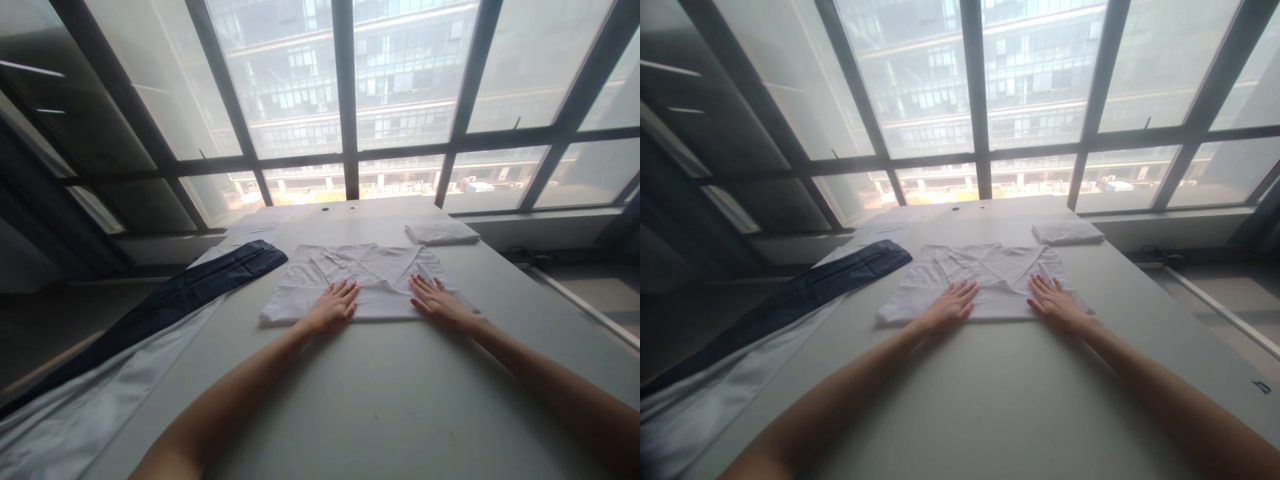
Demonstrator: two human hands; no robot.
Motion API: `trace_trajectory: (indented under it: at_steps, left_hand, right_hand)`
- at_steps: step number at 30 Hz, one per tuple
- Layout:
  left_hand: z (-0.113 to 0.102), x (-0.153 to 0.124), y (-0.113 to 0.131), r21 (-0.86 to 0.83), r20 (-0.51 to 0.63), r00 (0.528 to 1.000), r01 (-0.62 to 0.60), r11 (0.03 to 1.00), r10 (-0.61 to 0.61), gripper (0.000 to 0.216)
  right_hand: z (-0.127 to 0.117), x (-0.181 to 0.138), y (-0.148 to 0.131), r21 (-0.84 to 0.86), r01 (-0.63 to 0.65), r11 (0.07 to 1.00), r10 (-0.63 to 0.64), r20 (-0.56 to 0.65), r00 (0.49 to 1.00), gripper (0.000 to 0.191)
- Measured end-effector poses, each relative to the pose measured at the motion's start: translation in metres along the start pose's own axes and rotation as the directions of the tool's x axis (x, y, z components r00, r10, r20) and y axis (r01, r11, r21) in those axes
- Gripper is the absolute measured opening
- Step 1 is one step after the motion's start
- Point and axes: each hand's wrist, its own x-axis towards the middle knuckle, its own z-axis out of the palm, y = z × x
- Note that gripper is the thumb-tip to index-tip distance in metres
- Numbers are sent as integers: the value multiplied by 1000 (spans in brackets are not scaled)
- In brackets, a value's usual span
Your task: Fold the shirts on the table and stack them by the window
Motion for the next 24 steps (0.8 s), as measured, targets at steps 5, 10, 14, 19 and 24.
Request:
trace_trajectory:
  at_steps: [5, 10, 14, 19, 24]
  left_hand:
    - [-3, -9, -15, 28, -40, 997, 61, 998, -60, 65]
    - [-9, -64, -76, 61, 1, 965, 262, 963, -262, 70]
    - [-7, -111, -120, 104, -39, 890, 455, 884, -454, 73]
    - [-2, -123, -133, 100, -20, 852, 522, 847, -523, 76]
    - [-1, -119, -133, 96, -21, 855, 517, 850, -518, 75]
  right_hand:
    - [0, -1, 0, -25, -7, 1000, 6, -41, 999, 71]
    - [0, -1, -1, 14, 7, 1000, -5, -82, 997, 70]
    - [3, -1, -1, 39, 4, 999, -1, -96, 995, 72]
    - [-5, -2, 3, 125, -17, 992, 42, -195, 980, 69]
    - [-23, -6, 37, 333, -167, 928, 338, -566, 752, 64]
